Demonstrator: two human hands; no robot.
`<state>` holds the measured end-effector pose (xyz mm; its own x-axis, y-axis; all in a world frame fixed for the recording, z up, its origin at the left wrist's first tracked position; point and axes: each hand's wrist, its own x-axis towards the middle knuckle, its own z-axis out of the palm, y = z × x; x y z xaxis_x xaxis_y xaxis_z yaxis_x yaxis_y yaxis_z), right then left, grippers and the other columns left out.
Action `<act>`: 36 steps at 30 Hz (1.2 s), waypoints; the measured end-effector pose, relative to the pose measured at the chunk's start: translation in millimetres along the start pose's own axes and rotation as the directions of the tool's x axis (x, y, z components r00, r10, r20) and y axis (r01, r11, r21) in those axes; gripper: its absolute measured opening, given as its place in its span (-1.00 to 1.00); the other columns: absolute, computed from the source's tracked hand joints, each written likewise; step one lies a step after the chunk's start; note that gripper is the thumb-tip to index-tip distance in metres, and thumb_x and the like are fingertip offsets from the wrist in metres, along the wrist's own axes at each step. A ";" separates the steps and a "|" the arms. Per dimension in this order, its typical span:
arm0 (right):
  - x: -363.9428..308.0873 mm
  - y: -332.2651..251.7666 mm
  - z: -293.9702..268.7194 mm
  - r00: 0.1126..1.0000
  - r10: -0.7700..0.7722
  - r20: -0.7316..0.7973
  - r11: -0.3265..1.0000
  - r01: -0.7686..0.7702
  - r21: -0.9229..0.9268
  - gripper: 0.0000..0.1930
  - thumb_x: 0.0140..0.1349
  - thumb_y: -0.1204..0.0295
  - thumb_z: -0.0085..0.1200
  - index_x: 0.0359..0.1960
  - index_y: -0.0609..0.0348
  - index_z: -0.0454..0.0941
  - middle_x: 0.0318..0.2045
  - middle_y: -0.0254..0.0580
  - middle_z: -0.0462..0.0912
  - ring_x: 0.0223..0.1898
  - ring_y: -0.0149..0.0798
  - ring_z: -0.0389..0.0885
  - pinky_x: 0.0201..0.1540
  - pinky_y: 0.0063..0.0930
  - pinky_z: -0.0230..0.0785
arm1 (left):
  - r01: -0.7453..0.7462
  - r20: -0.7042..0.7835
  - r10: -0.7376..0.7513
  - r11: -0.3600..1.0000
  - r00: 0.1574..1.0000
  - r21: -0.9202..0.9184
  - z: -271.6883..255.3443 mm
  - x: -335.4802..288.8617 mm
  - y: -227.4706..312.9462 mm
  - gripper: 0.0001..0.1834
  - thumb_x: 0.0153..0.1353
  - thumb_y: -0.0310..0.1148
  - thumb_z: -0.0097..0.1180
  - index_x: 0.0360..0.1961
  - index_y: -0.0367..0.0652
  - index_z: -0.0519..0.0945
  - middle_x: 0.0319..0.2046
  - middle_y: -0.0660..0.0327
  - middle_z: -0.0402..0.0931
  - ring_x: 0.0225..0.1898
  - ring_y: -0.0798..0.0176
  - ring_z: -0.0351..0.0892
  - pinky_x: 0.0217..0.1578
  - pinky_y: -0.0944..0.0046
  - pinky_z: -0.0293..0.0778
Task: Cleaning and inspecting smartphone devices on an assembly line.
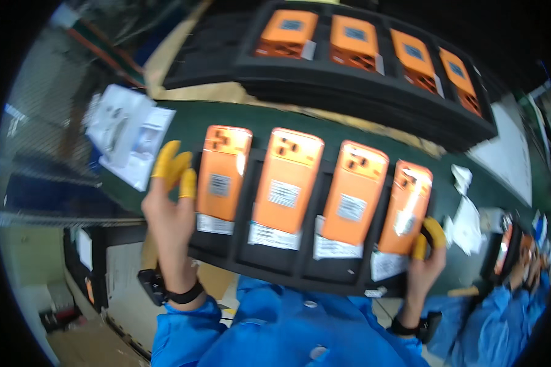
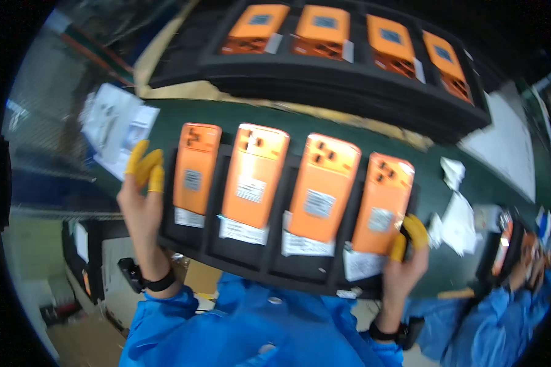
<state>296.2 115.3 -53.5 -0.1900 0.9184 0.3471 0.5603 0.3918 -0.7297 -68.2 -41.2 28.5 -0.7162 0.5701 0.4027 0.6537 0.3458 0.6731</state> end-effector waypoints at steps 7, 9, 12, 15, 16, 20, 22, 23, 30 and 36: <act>16.4 -38.1 -14.1 0.847 -0.382 0.370 0.877 0.459 -0.144 -0.67 -0.11 0.50 0.27 -0.21 0.15 0.56 -0.14 -0.13 0.54 -0.09 -0.06 0.50 0.04 -0.17 0.32 | -0.179 0.118 0.189 0.979 0.975 -0.097 28.6 -47.3 36.1 -0.74 0.13 -0.66 0.09 -0.12 -0.38 0.56 -0.26 0.02 0.63 -0.21 0.21 0.65 -0.15 0.34 0.49; 14.3 -42.3 -14.4 0.744 -0.443 0.501 0.828 0.553 -0.089 -0.71 -0.08 0.48 0.19 -0.24 0.17 0.56 -0.18 -0.14 0.53 -0.06 -0.07 0.48 0.10 -0.07 0.27 | -0.298 0.187 0.313 0.949 0.931 -0.109 42.0 -60.6 45.7 -0.74 0.06 -0.67 0.13 -0.17 -0.34 0.59 -0.35 0.04 0.64 -0.33 0.16 0.66 -0.27 0.34 0.51; 12.3 -42.2 -12.0 0.657 -0.468 0.591 0.763 0.638 -0.105 -0.75 -0.03 0.48 0.09 -0.24 0.20 0.56 -0.20 -0.10 0.53 -0.04 -0.05 0.47 0.11 -0.07 0.27 | -0.409 0.315 0.421 0.906 0.851 -0.107 49.3 -72.6 67.0 -0.72 -0.05 -0.68 0.19 -0.24 -0.29 0.63 -0.39 0.08 0.64 -0.47 0.13 0.63 -0.44 0.35 0.48; 9.4 -38.0 -11.0 0.619 -0.493 0.612 0.734 0.673 -0.090 -0.75 -0.01 0.49 0.03 -0.25 0.23 0.56 -0.21 -0.08 0.52 -0.02 -0.05 0.47 0.16 -0.06 0.25 | -0.409 0.365 0.451 0.892 0.814 -0.190 52.6 -81.4 80.9 -0.70 -0.09 -0.65 0.21 -0.24 -0.26 0.63 -0.34 0.12 0.65 -0.45 0.15 0.64 -0.43 0.35 0.49; 8.0 -35.9 -11.2 0.591 -0.507 0.627 0.713 0.697 -0.081 -0.75 -0.02 0.49 0.03 -0.25 0.23 0.57 -0.22 -0.07 0.52 -0.01 -0.06 0.48 0.18 -0.06 0.24 | -0.403 0.405 0.450 0.893 0.796 -0.201 52.0 -83.8 85.1 -0.70 -0.09 -0.64 0.21 -0.23 -0.26 0.63 -0.33 0.12 0.65 -0.42 0.16 0.65 -0.42 0.35 0.49; 5.9 -31.8 -10.5 0.571 -0.523 0.633 0.707 0.705 -0.051 -0.76 -0.01 0.48 0.02 -0.27 0.24 0.57 -0.23 -0.09 0.51 -0.01 -0.09 0.47 0.22 -0.02 0.19 | -0.463 0.505 0.544 0.838 0.670 -0.289 58.8 -92.3 90.6 -0.72 -0.06 -0.49 0.23 -0.23 -0.18 0.66 -0.25 0.14 0.64 -0.34 0.22 0.67 -0.33 0.33 0.53; 9.4 -35.4 -10.8 0.571 -0.522 0.633 0.715 0.698 -0.041 -0.76 -0.01 0.48 0.02 -0.27 0.23 0.57 -0.22 -0.09 0.50 0.00 -0.09 0.46 0.23 0.00 0.17 | -0.511 0.521 0.590 0.804 0.617 -0.306 65.7 -94.8 97.5 -0.72 -0.06 -0.47 0.23 -0.24 -0.17 0.67 -0.25 0.14 0.64 -0.32 0.24 0.67 -0.33 0.35 0.52; 11.1 -36.7 -10.6 0.571 -0.522 0.634 0.718 0.695 -0.034 -0.76 -0.01 0.48 0.02 -0.27 0.23 0.56 -0.21 -0.09 0.48 0.00 -0.09 0.45 0.24 0.01 0.15 | -0.557 0.529 0.636 0.764 0.562 -0.327 68.6 -95.7 99.7 -0.73 -0.07 -0.45 0.23 -0.25 -0.15 0.67 -0.24 0.14 0.65 -0.30 0.26 0.67 -0.32 0.37 0.51; 12.3 -35.0 -10.0 0.554 -0.509 0.659 0.682 0.727 -0.084 -0.74 0.01 0.44 0.00 -0.23 0.21 0.54 -0.21 -0.12 0.47 -0.03 -0.10 0.44 0.23 0.04 0.15 | -0.596 0.539 0.651 0.743 0.535 -0.305 74.3 -102.6 96.7 -0.74 -0.08 -0.41 0.26 -0.28 -0.14 0.68 -0.19 0.12 0.64 -0.22 0.29 0.66 -0.30 0.38 0.49; 11.0 -29.5 -10.4 0.524 -0.536 0.662 0.676 0.736 -0.035 -0.75 0.01 0.44 0.01 -0.24 0.21 0.54 -0.22 -0.13 0.49 -0.10 -0.09 0.47 0.20 0.04 0.20 | -0.601 0.533 0.655 0.739 0.536 -0.304 75.6 -107.5 102.7 -0.75 -0.10 -0.42 0.27 -0.29 -0.13 0.68 -0.20 0.14 0.64 -0.22 0.27 0.65 -0.31 0.37 0.49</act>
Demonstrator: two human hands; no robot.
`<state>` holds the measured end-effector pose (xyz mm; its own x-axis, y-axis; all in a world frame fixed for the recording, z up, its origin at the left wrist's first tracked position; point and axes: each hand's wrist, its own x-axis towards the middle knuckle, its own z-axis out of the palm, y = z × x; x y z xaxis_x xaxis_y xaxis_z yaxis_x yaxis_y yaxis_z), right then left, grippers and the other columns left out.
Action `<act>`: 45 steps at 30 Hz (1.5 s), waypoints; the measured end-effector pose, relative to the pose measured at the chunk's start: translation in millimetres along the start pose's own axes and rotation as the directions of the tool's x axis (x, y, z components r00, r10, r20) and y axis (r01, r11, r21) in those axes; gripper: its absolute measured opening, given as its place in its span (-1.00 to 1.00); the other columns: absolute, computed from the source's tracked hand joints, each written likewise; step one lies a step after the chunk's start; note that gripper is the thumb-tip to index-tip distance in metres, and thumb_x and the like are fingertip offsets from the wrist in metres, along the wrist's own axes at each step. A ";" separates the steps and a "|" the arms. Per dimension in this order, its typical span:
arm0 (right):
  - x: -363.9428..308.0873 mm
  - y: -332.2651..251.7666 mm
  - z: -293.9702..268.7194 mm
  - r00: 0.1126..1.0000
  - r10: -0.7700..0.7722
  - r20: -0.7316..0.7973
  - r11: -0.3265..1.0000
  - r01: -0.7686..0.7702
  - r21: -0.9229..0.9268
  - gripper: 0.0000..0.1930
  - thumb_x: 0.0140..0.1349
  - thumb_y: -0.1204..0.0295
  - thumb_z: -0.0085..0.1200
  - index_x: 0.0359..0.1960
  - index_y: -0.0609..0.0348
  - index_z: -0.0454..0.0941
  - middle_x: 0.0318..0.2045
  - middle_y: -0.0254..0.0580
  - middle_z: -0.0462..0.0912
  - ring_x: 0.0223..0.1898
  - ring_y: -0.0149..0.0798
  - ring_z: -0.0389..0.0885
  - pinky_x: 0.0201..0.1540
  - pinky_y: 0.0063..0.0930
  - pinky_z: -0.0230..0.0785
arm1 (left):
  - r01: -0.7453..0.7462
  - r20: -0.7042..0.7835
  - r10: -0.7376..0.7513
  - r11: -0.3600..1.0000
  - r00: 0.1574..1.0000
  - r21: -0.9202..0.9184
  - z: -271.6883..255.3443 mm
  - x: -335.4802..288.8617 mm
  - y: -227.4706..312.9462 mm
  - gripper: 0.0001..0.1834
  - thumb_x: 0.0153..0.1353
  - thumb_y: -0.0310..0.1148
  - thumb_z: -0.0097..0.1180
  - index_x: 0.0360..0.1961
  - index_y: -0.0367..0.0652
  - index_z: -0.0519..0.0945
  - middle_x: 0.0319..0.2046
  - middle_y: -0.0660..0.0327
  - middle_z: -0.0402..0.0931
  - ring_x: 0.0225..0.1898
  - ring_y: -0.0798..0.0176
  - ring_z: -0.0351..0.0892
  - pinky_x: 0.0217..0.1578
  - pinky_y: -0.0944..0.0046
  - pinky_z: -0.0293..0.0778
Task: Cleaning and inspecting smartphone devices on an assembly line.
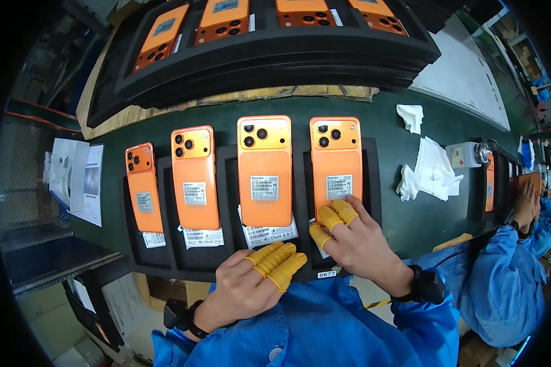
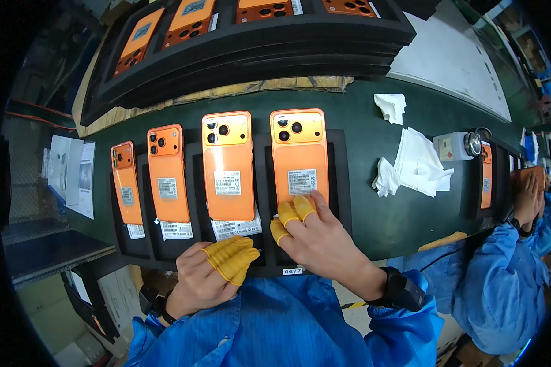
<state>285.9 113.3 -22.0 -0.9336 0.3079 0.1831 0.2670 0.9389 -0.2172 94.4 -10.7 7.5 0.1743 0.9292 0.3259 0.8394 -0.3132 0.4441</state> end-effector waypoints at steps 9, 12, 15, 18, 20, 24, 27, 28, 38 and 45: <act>9.7 20.6 -11.5 0.984 0.179 -0.026 0.976 -0.174 0.127 -0.74 -0.21 0.53 0.17 -0.39 0.28 0.47 -0.47 -0.01 0.52 -0.44 -0.02 0.58 -0.28 -0.23 0.49 | -0.124 0.146 0.102 0.981 0.984 0.149 26.5 18.1 11.0 -0.74 0.04 -0.35 0.12 -0.20 -0.08 0.64 -0.29 0.22 0.62 -0.10 0.32 0.54 -0.12 0.28 0.29; 16.2 28.6 -12.8 0.964 0.261 -0.052 0.944 -0.243 0.224 -0.68 -0.26 0.57 0.17 -0.36 0.25 0.44 -0.48 0.01 0.53 -0.46 0.03 0.57 -0.40 -0.24 0.45 | -0.169 0.232 0.128 0.972 0.964 0.165 40.8 27.1 11.9 -0.74 0.09 -0.39 0.05 -0.18 -0.20 0.58 -0.40 0.18 0.58 -0.06 0.28 0.52 -0.03 0.13 0.26; 23.0 35.2 -20.1 0.917 0.395 0.052 0.863 -0.390 0.321 -0.77 0.05 0.59 0.09 -0.23 0.23 0.40 -0.50 -0.10 0.54 -0.47 -0.08 0.58 -0.37 -0.26 0.43 | -0.194 0.267 0.137 0.960 0.954 0.201 46.8 30.2 11.7 -0.73 0.07 -0.35 0.15 -0.24 -0.28 0.56 -0.15 0.07 0.58 -0.09 0.24 0.51 0.07 -0.09 0.22; 36.6 70.2 -21.2 0.828 0.548 -0.119 0.768 -0.442 0.464 -0.87 0.22 0.58 -0.04 -0.21 0.24 0.38 -0.48 -0.14 0.54 -0.46 -0.25 0.57 -0.37 -0.41 0.42 | -0.179 0.304 0.122 0.969 0.945 0.169 48.4 32.2 12.5 -0.73 0.10 -0.33 0.14 -0.26 -0.33 0.54 -0.12 0.01 0.57 0.03 0.15 0.49 0.19 -0.32 0.04; 52.2 101.0 -32.4 0.783 0.557 -0.276 0.789 -0.395 0.471 -0.90 0.31 0.56 -0.14 -0.18 0.27 0.37 -0.47 -0.18 0.52 -0.45 -0.37 0.55 -0.37 -0.52 0.41 | -0.172 0.308 0.119 0.973 0.944 0.152 50.6 31.4 12.6 -0.72 0.12 -0.32 0.14 -0.26 -0.36 0.53 -0.11 -0.02 0.56 0.07 0.10 0.47 0.21 -0.39 -0.08; 90.5 135.4 -66.6 0.760 0.439 -0.480 0.897 -0.346 0.275 -0.86 0.34 0.54 -0.16 -0.13 0.28 0.39 -0.41 -0.21 0.53 -0.46 -0.42 0.52 -0.37 -0.56 0.40 | -0.160 0.383 0.092 0.976 0.919 0.149 48.2 33.1 13.5 -0.70 0.15 -0.31 0.13 -0.27 -0.39 0.52 -0.13 -0.06 0.56 0.08 0.04 0.49 0.22 -0.48 -0.23; 109.5 141.0 -118.5 0.632 0.552 -0.544 0.813 -0.263 0.519 -0.86 0.28 0.57 -0.13 -0.15 0.30 0.41 -0.37 -0.18 0.57 -0.45 -0.39 0.55 -0.39 -0.55 0.42 | -0.176 0.305 0.129 0.976 0.944 0.131 52.1 34.7 13.5 -0.70 0.14 -0.30 0.14 -0.27 -0.39 0.52 -0.17 -0.05 0.58 0.04 0.08 0.53 0.22 -0.49 -0.24; 110.0 147.0 -128.9 0.595 0.521 -0.612 0.834 -0.205 0.511 -0.84 0.22 0.64 -0.11 -0.17 0.33 0.41 -0.36 -0.13 0.59 -0.44 -0.35 0.58 -0.41 -0.51 0.45 | -0.180 0.298 0.134 0.975 0.945 0.132 52.7 35.4 12.8 -0.70 0.14 -0.30 0.14 -0.27 -0.39 0.52 -0.17 -0.05 0.58 0.04 0.08 0.53 0.22 -0.49 -0.24; 50.2 26.0 -142.5 0.712 0.492 -0.501 0.864 -0.329 0.381 -0.77 0.10 0.49 0.13 -0.20 0.27 0.49 -0.34 -0.12 0.58 -0.36 -0.30 0.59 -0.31 -0.45 0.42 | -0.073 -0.138 0.066 0.996 0.988 -0.047 -19.8 29.1 13.1 -0.72 -0.02 -0.23 0.31 -0.30 -0.13 0.60 -0.26 0.20 0.64 -0.09 0.19 0.61 0.12 -0.07 0.29; 49.2 -43.4 -110.4 0.997 0.082 -0.011 0.831 -0.062 0.553 -0.75 0.06 0.37 0.26 -0.24 0.13 0.55 -0.45 -0.21 0.65 -0.44 -0.17 0.67 -0.44 -0.43 0.49 | 0.019 -0.231 -0.111 0.931 0.967 -0.365 -35.7 7.3 -0.5 -0.73 -0.07 -0.30 0.36 -0.32 -0.17 0.67 -0.40 0.17 0.64 -0.39 0.22 0.65 -0.23 0.28 0.56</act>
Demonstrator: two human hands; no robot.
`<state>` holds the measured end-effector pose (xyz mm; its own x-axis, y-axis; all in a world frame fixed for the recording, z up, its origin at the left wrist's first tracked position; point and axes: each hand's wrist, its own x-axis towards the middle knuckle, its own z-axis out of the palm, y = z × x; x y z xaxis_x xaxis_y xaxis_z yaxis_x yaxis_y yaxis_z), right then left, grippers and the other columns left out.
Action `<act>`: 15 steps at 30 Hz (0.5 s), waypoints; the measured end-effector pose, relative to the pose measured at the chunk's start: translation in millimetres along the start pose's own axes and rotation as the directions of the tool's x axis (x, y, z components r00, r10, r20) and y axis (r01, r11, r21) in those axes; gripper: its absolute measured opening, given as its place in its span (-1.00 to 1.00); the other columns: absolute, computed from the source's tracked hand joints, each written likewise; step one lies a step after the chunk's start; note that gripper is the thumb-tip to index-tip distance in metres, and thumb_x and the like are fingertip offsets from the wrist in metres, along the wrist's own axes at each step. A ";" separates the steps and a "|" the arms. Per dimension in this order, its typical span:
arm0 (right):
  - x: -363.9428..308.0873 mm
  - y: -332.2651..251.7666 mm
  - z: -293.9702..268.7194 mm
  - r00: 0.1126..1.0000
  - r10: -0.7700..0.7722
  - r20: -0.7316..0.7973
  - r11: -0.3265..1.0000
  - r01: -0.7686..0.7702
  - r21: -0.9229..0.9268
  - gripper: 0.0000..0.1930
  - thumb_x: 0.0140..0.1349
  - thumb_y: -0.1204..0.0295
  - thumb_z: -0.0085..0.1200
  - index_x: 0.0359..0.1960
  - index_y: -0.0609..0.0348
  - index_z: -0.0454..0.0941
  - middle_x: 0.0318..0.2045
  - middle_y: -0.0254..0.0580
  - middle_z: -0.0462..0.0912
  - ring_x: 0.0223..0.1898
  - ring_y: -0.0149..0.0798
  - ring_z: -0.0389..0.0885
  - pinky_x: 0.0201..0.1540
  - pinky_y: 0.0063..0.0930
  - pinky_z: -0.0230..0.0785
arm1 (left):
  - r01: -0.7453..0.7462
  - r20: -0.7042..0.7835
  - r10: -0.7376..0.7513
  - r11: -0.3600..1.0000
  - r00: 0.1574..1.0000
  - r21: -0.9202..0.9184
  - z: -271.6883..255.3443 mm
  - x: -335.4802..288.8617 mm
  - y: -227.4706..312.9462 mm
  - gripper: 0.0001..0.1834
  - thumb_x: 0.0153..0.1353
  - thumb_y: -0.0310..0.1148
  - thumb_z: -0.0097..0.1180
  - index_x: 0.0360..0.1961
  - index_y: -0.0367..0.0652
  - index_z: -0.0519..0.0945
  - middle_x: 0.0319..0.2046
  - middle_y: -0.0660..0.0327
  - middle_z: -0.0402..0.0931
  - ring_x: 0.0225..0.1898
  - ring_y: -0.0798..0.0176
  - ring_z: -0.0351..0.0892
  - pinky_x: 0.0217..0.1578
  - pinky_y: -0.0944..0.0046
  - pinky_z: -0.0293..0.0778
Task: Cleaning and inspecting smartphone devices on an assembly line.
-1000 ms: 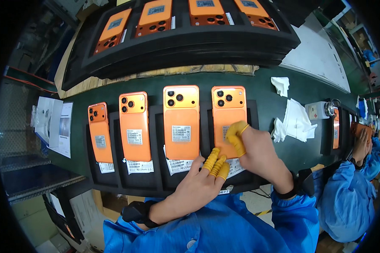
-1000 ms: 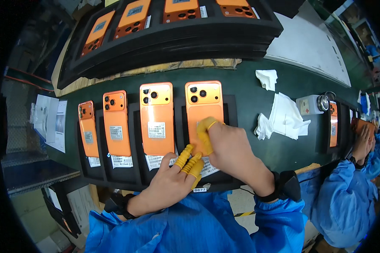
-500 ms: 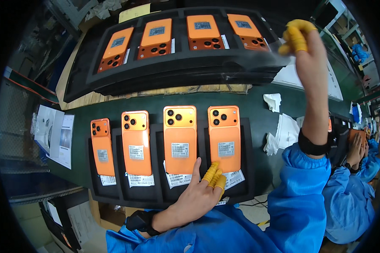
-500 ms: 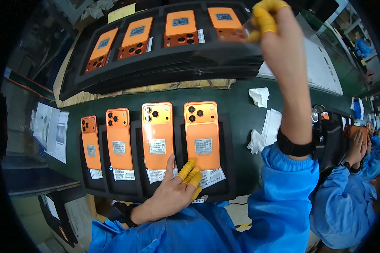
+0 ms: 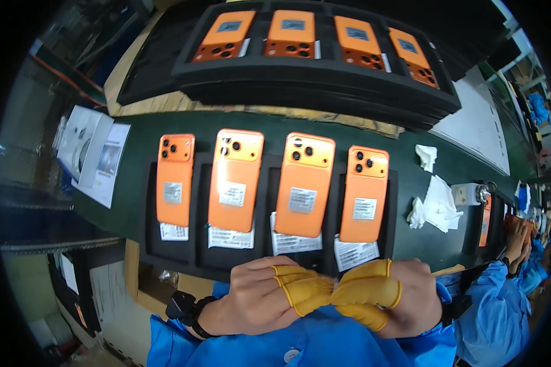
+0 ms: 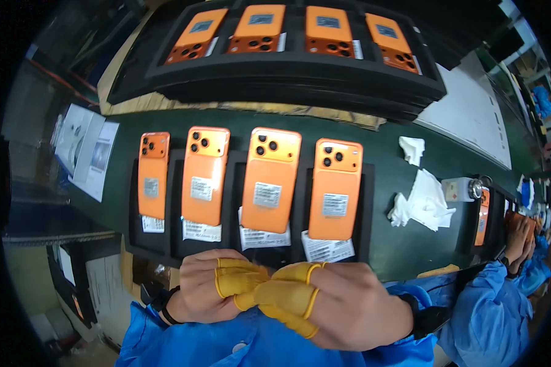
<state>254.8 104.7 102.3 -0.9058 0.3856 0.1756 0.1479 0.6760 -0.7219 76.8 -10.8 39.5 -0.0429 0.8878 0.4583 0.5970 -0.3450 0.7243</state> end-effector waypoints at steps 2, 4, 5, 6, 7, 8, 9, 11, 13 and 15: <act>12.4 3.4 -2.2 0.993 0.018 0.114 0.872 -0.072 0.484 -0.69 0.13 0.44 0.18 -0.08 0.26 0.53 -0.34 -0.04 0.58 -0.45 -0.08 0.62 -0.30 -0.38 0.52 | 0.056 -0.003 -0.057 0.988 0.998 -0.142 -10.1 -10.6 1.4 -0.79 -0.09 -0.37 0.37 -0.38 -0.18 0.70 -0.52 0.20 0.63 -0.59 0.27 0.59 -0.38 0.33 0.58; 16.1 10.7 7.7 0.963 0.270 -0.012 0.675 -0.180 0.715 -0.69 0.14 0.43 0.19 -0.10 0.29 0.50 -0.29 -0.03 0.59 -0.35 -0.05 0.61 -0.20 -0.34 0.49 | 0.096 -0.013 -0.100 0.979 0.995 -0.179 -13.4 -25.8 -9.9 -0.80 -0.09 -0.38 0.37 -0.39 -0.18 0.70 -0.54 0.20 0.63 -0.59 0.27 0.59 -0.39 0.33 0.57; 20.8 14.8 15.1 0.900 0.426 -0.091 0.617 -0.216 0.756 -0.68 0.11 0.44 0.21 -0.11 0.28 0.50 -0.27 -0.04 0.60 -0.29 -0.05 0.61 -0.16 -0.32 0.47 | 0.126 -0.015 -0.132 0.968 0.991 -0.215 -14.8 -34.5 -16.4 -0.80 -0.09 -0.38 0.37 -0.39 -0.19 0.70 -0.55 0.20 0.62 -0.59 0.26 0.59 -0.40 0.34 0.57; 28.7 31.7 30.5 0.965 0.241 -0.099 0.907 -0.188 0.376 -0.71 0.09 0.45 0.20 -0.14 0.27 0.51 -0.27 -0.04 0.60 -0.26 -0.05 0.59 -0.16 -0.31 0.46 | 0.141 -0.020 -0.150 0.964 0.989 -0.225 -15.9 -41.4 -19.2 -0.81 -0.09 -0.37 0.38 -0.41 -0.19 0.70 -0.57 0.21 0.62 -0.59 0.27 0.59 -0.41 0.35 0.56; 34.2 52.8 52.2 0.997 0.068 -0.022 0.994 -0.070 -0.083 -0.73 0.08 0.46 0.19 -0.17 0.26 0.51 -0.27 -0.04 0.60 -0.23 -0.04 0.58 -0.16 -0.30 0.45 | 0.142 -0.021 -0.151 0.964 0.988 -0.226 -16.5 -45.7 -21.2 -0.81 -0.09 -0.37 0.38 -0.41 -0.19 0.70 -0.57 0.21 0.62 -0.59 0.27 0.59 -0.41 0.35 0.56; 29.4 69.1 75.7 0.993 -0.045 0.105 0.960 0.072 -0.271 -0.72 0.05 0.48 0.14 -0.17 0.24 0.52 -0.27 -0.08 0.57 -0.26 -0.07 0.53 -0.18 -0.29 0.40 | 0.132 -0.029 -0.141 0.971 0.990 -0.201 -18.0 -50.3 -22.0 -0.80 -0.10 -0.37 0.38 -0.42 -0.19 0.69 -0.56 0.21 0.62 -0.59 0.27 0.59 -0.41 0.34 0.55; 39.6 63.1 89.6 0.986 -0.122 0.116 0.925 0.156 -0.347 -0.75 0.04 0.47 0.08 -0.20 0.21 0.53 -0.28 -0.12 0.55 -0.31 -0.13 0.50 -0.19 -0.35 0.35 | 0.123 -0.037 -0.132 0.976 0.991 -0.177 -18.9 -54.7 -23.3 -0.80 -0.10 -0.37 0.38 -0.42 -0.19 0.69 -0.56 0.22 0.62 -0.58 0.26 0.59 -0.41 0.33 0.55; 45.8 64.4 106.1 0.965 -0.180 0.190 0.835 0.252 -0.490 -0.78 0.02 0.46 0.06 -0.25 0.19 0.56 -0.30 -0.16 0.54 -0.31 -0.20 0.50 -0.18 -0.40 0.32 | 0.115 -0.051 -0.122 0.985 0.991 -0.127 -18.5 -61.5 -24.5 -0.80 -0.11 -0.35 0.38 -0.43 -0.18 0.68 -0.53 0.22 0.62 -0.54 0.26 0.61 -0.38 0.33 0.55; 48.3 65.2 108.7 0.962 -0.169 0.214 0.830 0.256 -0.496 -0.77 0.00 0.47 0.06 -0.25 0.14 0.58 -0.33 -0.21 0.52 -0.34 -0.19 0.48 -0.21 -0.39 0.33 | 0.105 -0.060 -0.107 0.994 0.992 -0.034 -19.8 -64.1 -26.0 -0.80 -0.11 -0.35 0.38 -0.42 -0.16 0.68 -0.46 0.23 0.64 -0.46 0.26 0.63 -0.34 0.33 0.55; 50.3 63.6 109.2 0.960 -0.153 0.234 0.826 0.255 -0.503 -0.75 -0.02 0.48 0.06 -0.24 0.09 0.60 -0.36 -0.27 0.51 -0.37 -0.18 0.46 -0.25 -0.37 0.34 | 0.104 -0.066 -0.103 0.995 0.993 0.010 -20.1 -64.6 -28.0 -0.80 -0.10 -0.35 0.37 -0.41 -0.15 0.68 -0.43 0.23 0.64 -0.42 0.26 0.64 -0.31 0.33 0.55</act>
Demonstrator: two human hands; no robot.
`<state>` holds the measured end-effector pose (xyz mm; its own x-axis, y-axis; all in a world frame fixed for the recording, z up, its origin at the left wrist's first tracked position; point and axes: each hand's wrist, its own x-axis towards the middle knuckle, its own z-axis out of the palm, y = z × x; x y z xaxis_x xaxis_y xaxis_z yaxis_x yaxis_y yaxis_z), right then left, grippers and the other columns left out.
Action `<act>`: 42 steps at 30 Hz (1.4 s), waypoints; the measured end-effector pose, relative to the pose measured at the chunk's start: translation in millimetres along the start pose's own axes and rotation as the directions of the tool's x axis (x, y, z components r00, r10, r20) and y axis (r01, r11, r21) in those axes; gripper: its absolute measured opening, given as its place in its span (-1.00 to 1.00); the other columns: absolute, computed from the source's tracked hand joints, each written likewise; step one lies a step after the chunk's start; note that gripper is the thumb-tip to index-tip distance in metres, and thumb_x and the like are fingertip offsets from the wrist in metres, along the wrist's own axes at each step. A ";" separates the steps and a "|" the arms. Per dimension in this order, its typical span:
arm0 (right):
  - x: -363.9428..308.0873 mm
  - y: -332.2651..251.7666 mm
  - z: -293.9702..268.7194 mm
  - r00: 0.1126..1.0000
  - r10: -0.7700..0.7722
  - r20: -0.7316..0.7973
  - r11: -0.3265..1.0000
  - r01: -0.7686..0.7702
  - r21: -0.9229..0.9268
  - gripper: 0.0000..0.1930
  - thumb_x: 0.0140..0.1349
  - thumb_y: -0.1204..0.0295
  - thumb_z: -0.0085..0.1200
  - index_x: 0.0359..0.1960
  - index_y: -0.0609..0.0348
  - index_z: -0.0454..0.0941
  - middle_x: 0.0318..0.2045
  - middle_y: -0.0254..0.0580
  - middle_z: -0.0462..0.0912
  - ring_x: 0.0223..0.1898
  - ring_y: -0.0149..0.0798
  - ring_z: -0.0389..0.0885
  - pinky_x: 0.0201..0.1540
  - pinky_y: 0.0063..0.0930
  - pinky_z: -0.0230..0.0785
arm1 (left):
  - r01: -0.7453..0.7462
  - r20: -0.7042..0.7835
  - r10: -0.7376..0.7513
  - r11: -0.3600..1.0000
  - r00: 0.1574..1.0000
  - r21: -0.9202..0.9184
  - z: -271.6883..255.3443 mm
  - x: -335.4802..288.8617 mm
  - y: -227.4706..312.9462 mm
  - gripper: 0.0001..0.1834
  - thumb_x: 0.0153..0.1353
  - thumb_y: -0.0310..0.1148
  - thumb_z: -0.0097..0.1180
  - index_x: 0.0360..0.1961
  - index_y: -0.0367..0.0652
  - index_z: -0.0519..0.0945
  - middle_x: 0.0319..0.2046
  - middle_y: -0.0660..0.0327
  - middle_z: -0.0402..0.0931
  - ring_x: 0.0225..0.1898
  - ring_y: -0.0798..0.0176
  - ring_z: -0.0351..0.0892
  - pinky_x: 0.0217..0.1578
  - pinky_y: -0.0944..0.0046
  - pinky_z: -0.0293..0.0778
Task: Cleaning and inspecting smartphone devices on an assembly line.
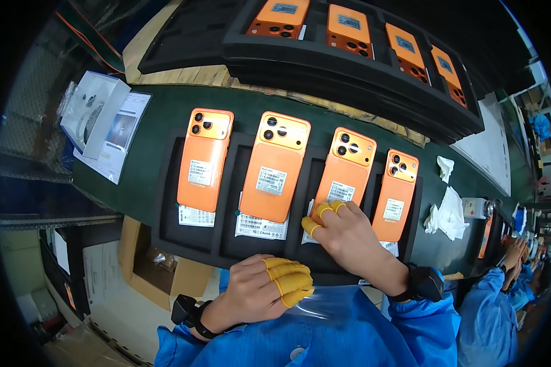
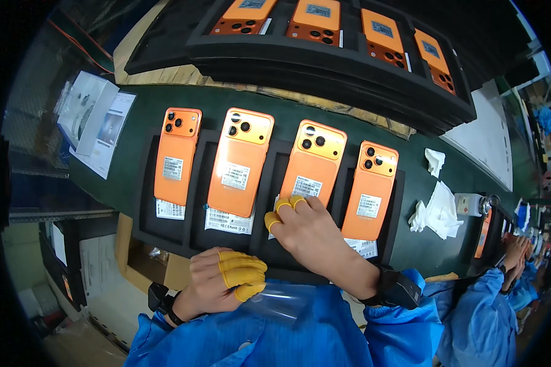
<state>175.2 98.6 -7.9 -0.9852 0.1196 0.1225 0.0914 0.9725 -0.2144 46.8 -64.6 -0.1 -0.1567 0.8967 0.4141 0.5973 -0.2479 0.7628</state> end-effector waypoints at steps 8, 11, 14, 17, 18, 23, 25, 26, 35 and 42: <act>-3.7 15.7 -3.3 0.989 0.143 -0.048 0.977 -0.133 0.167 -0.81 -0.26 0.58 0.14 -0.49 0.15 0.52 -0.53 -0.20 0.48 -0.48 -0.11 0.50 -0.46 -0.31 0.38 | -0.039 0.048 0.032 0.987 0.998 0.153 4.7 5.8 -5.9 -0.84 -0.05 -0.35 0.30 -0.45 -0.17 0.63 -0.33 0.21 0.65 -0.26 0.23 0.63 -0.17 0.26 0.51; -4.8 27.9 -0.9 0.961 0.276 -0.032 0.922 -0.255 0.292 -0.72 -0.23 0.67 0.15 -0.39 0.21 0.49 -0.53 -0.05 0.54 -0.45 0.05 0.54 -0.42 -0.22 0.40 | -0.128 0.161 0.084 0.950 0.983 0.286 17.6 11.8 -12.3 -0.85 0.02 -0.35 0.17 -0.43 -0.21 0.56 -0.37 0.16 0.63 -0.22 0.22 0.59 0.13 0.03 0.29; -1.1 34.1 -9.9 0.930 0.361 0.067 0.867 -0.362 0.342 -0.76 -0.11 0.66 0.16 -0.34 0.23 0.47 -0.46 0.01 0.59 -0.37 0.08 0.59 -0.35 -0.25 0.45 | -0.195 0.412 0.010 0.891 0.911 0.410 25.7 23.0 -17.3 -0.86 0.06 -0.38 0.19 -0.47 -0.22 0.53 -0.31 0.11 0.62 -0.17 0.20 0.59 0.16 -0.18 0.20; 5.9 48.9 -11.8 0.929 0.362 0.079 0.811 -0.356 0.465 -0.79 -0.04 0.66 0.14 -0.32 0.21 0.48 -0.48 -0.02 0.58 -0.39 0.03 0.60 -0.35 -0.31 0.45 | -0.191 0.415 0.003 0.891 0.910 0.412 33.7 25.4 -20.1 -0.87 0.07 -0.42 0.14 -0.48 -0.27 0.50 -0.24 -0.01 0.60 0.06 0.08 0.48 0.20 -0.43 -0.09; 3.1 63.2 -6.5 0.928 0.372 0.036 0.832 -0.350 0.430 -0.80 0.00 0.65 0.12 -0.31 0.20 0.48 -0.49 -0.05 0.58 -0.40 -0.02 0.62 -0.36 -0.34 0.45 | -0.189 0.395 0.006 0.885 0.919 0.425 36.3 25.5 -19.7 -0.88 0.07 -0.43 0.13 -0.47 -0.28 0.50 -0.22 -0.03 0.60 0.14 0.05 0.42 0.20 -0.47 -0.15; 30.2 119.0 -71.7 0.807 0.583 -0.096 0.723 -0.461 0.514 -0.72 -0.06 0.78 0.02 -0.25 0.33 0.48 -0.37 0.11 0.62 -0.22 0.09 0.62 -0.21 -0.32 0.48 | -0.171 0.403 -0.009 0.896 0.915 0.409 36.0 29.3 -12.5 -0.86 0.05 -0.43 0.14 -0.44 -0.32 0.51 -0.12 -0.02 0.57 0.20 0.00 0.34 0.19 -0.54 -0.29; 38.3 132.1 -93.2 0.786 0.591 -0.183 0.737 -0.433 0.520 -0.75 0.00 0.79 -0.04 -0.25 0.35 0.47 -0.35 0.05 0.63 -0.29 -0.05 0.66 -0.24 -0.36 0.49 | -0.175 0.416 -0.015 0.894 0.909 0.413 36.0 31.0 -10.7 -0.85 0.05 -0.43 0.14 -0.44 -0.32 0.51 -0.12 -0.01 0.57 0.19 0.01 0.35 0.19 -0.55 -0.29; 41.9 137.5 -100.0 0.783 0.560 -0.270 0.782 -0.392 0.485 -0.77 0.05 0.78 -0.05 -0.24 0.34 0.46 -0.34 0.00 0.63 -0.34 -0.15 0.67 -0.30 -0.40 0.50 | -0.156 0.424 -0.038 0.897 0.905 0.413 35.6 29.8 -10.9 -0.84 0.05 -0.42 0.15 -0.43 -0.32 0.52 -0.11 -0.01 0.57 0.19 0.02 0.37 0.19 -0.55 -0.30; 6.8 133.9 -173.5 0.644 0.581 -0.498 0.771 -0.239 0.591 -0.86 0.28 0.53 -0.05 -0.15 0.24 0.45 -0.37 -0.24 0.58 -0.44 -0.42 0.58 -0.48 -0.64 0.45 | -0.142 0.369 -0.018 0.904 0.929 0.403 34.4 30.0 -15.3 -0.84 0.04 -0.36 0.22 -0.41 -0.21 0.57 -0.15 0.12 0.61 0.11 0.09 0.46 0.23 -0.48 -0.28; -9.7 -1.3 -117.4 0.989 0.025 0.149 0.881 -0.092 0.464 -0.81 0.05 0.52 0.20 -0.27 0.18 0.56 -0.37 -0.11 0.62 -0.37 -0.06 0.64 -0.35 -0.35 0.52 | -0.010 -0.047 0.014 0.996 0.999 0.089 -7.2 36.7 7.0 -0.73 0.01 -0.21 0.32 -0.29 -0.08 0.61 -0.16 0.21 0.62 0.06 0.07 0.52 0.27 -0.26 -0.09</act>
<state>201.7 119.6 105.0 -0.9932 0.1125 -0.0287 0.1040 0.7526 -0.6502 39.6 -36.0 24.0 -0.1851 0.8749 0.4475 0.6664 -0.2230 0.7115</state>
